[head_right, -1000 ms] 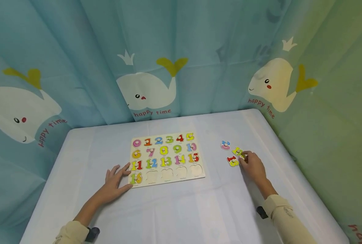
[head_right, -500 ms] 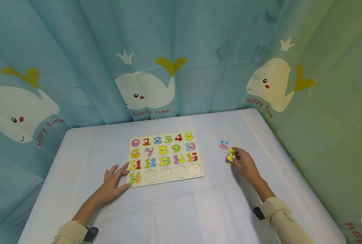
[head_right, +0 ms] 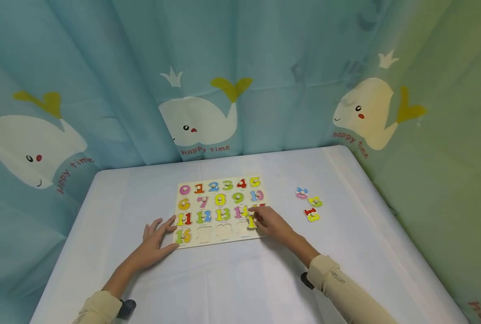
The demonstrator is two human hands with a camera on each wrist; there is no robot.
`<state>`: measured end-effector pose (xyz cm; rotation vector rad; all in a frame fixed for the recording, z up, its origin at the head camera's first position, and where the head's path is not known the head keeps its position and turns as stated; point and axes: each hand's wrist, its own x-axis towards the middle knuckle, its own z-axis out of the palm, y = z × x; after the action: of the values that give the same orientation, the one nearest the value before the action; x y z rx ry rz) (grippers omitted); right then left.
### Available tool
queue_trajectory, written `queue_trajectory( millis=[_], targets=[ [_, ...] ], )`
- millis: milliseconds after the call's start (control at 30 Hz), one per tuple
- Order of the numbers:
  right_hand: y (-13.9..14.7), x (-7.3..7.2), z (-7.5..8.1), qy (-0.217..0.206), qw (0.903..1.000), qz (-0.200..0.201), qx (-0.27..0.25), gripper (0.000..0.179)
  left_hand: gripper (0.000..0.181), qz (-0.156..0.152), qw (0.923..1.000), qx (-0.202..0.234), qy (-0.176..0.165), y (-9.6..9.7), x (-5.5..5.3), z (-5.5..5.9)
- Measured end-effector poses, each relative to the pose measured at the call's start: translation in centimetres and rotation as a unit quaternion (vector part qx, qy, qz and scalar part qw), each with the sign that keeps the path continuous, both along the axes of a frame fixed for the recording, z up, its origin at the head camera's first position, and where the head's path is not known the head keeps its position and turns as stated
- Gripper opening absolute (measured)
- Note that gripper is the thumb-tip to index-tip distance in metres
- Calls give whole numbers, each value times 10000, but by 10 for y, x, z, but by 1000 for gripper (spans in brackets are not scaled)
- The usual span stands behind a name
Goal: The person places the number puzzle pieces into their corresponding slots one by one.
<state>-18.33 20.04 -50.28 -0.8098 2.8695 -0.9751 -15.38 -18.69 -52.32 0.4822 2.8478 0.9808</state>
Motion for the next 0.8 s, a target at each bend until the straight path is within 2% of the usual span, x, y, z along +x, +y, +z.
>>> queue_trajectory(
  millis=[367,533,800],
  targets=[
    [-78,0,-4,-90,9941,1078,-17,36,68,-31,10000,19,45,0,-4,-3],
    [-104,-5,-4,-209,9924,1213,38,36,70,-36,10000,57,41,2,-4,-2],
    [-126,-9,-1,-582,9921,1106,125,38,75,-27,10000,40,25,0,-3,-1]
  ],
)
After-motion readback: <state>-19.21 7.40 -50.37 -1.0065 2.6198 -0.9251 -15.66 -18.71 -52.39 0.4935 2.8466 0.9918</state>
